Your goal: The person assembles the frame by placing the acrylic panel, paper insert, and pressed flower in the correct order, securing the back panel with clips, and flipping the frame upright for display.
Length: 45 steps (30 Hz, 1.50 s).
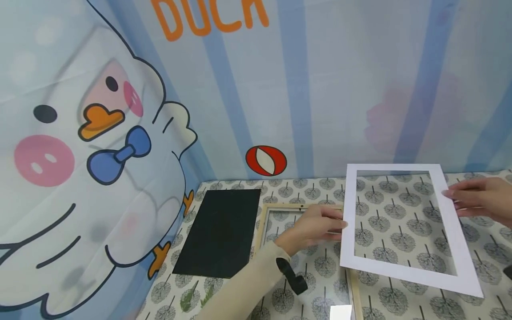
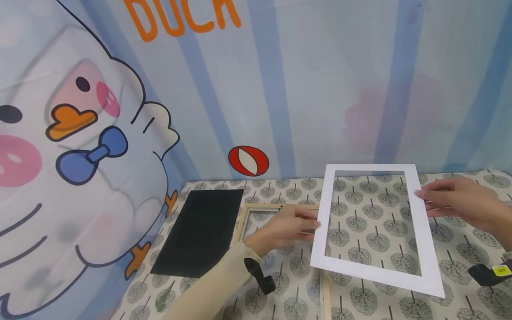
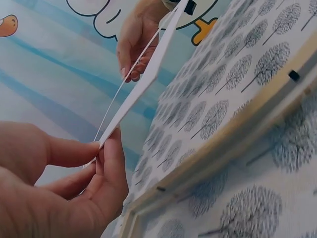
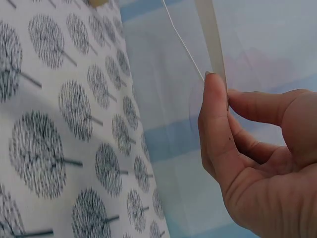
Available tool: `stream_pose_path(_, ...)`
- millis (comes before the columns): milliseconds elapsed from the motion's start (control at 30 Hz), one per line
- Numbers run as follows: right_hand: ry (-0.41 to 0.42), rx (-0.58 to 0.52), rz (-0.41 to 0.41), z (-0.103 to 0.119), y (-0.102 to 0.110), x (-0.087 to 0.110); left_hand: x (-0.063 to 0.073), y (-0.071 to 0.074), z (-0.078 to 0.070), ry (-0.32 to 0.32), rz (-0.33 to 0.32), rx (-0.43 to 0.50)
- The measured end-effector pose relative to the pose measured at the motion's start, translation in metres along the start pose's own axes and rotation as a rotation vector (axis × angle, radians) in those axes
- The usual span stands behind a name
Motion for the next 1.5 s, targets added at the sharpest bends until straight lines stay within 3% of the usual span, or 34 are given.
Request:
stream_pose_path(200,0.025,-0.109,0.086,0.035,-0.031,0.01,0.016,0.043,-0.005,-0.133,-0.008,-0.126)
stream_pose_path(433,0.051,-0.224,0.123,0.059,-0.063,0.018,0.03,0.082,-0.004,-0.167,-0.026,-0.17)
stream_pose_path(900,0.045,-0.373,0.236,0.088,-0.107,0.033,0.059,0.13,0.01,-0.15,-0.052,-0.194)
stream_pose_path(1233,0.024,-0.472,0.275,0.107,-0.156,0.049,0.082,0.172,0.026,-0.102,-0.084,-0.202)
stream_pose_path(1500,-0.001,-0.52,0.324,0.107,-0.178,0.062,0.097,0.183,0.045,-0.062,-0.108,-0.242)
Point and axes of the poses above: each hand's wrist, its own x-axis away from the middle knuckle, its own y-axis out of the back of the hand, z = x × y, the point moved 9 cm from there along -x, towards the middle knuckle, and after that the axes turned 11 degrees about -z, right-handed, at the moved point
